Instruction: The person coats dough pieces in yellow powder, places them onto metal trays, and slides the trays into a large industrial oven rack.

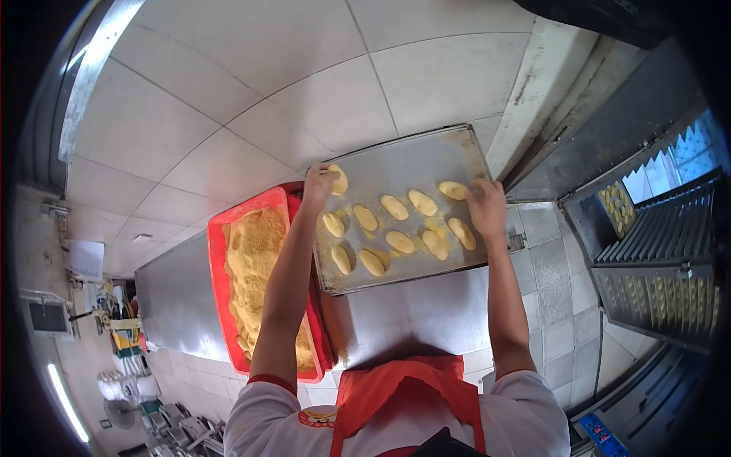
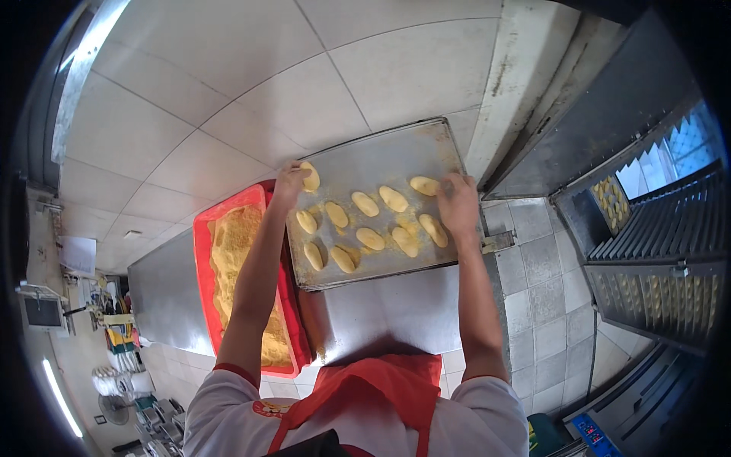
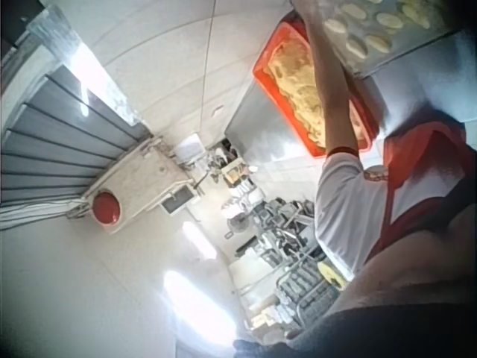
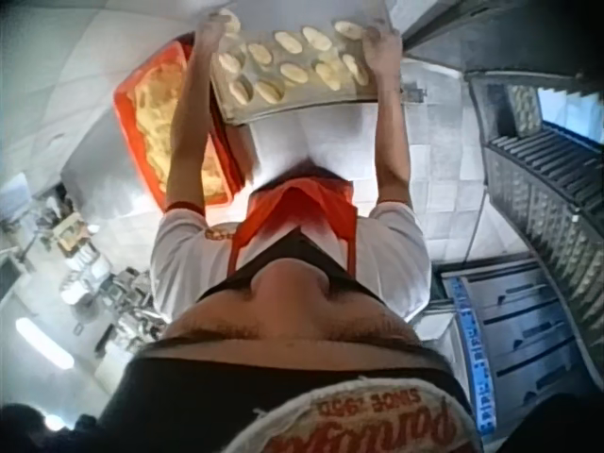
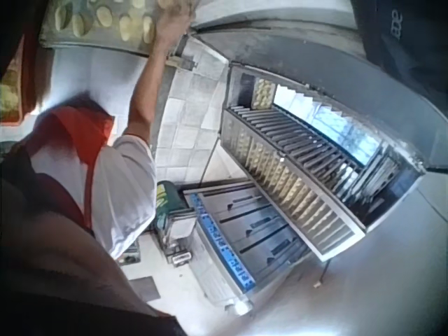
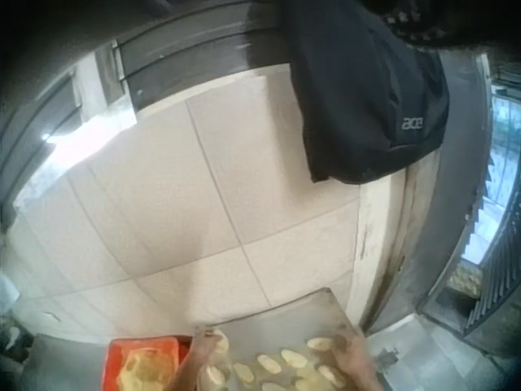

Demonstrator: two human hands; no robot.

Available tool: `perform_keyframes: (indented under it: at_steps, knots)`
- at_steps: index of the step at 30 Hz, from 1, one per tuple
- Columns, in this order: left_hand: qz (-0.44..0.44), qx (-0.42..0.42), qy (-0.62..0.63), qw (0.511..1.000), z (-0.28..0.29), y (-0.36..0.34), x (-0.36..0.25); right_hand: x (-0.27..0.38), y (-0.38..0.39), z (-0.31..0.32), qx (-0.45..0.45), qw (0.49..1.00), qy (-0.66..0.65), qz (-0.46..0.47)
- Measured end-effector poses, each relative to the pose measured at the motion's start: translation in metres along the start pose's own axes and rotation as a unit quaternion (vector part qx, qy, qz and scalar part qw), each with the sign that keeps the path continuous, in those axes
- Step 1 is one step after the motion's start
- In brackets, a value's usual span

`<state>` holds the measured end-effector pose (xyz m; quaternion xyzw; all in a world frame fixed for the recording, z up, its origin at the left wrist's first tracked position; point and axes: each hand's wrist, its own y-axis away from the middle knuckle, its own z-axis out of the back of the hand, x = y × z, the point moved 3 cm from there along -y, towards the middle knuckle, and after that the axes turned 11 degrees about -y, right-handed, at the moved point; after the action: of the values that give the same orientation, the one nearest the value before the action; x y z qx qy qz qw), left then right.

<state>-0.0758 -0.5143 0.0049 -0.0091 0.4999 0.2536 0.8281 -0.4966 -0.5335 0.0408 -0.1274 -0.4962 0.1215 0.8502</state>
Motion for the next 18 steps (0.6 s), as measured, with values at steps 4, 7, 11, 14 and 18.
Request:
perform_keyframes:
  at_steps: [4,7,11,14,18]
  knots:
    - [0.026,-0.079,-0.314,0.946,0.037,-0.003,0.025,-0.010,0.021,0.021,-0.009,0.993,-0.061,-0.096]
    - [0.002,-0.116,-0.378,0.919,0.018,0.021,-0.002,-0.015,0.033,0.041,0.022,0.988,-0.042,-0.150]
    - [-0.104,-0.184,-0.390,0.896,0.019,0.075,-0.030,0.008,0.053,0.036,0.108,0.975,-0.008,-0.195]
    - [-0.167,-0.131,-0.397,0.893,0.025,0.106,-0.008,0.012,0.068,0.019,0.140,0.980,0.108,-0.088]
    - [-0.084,0.001,-0.199,0.976,0.027,0.112,0.035,0.013,0.068,0.019,0.084,0.989,0.098,-0.070]
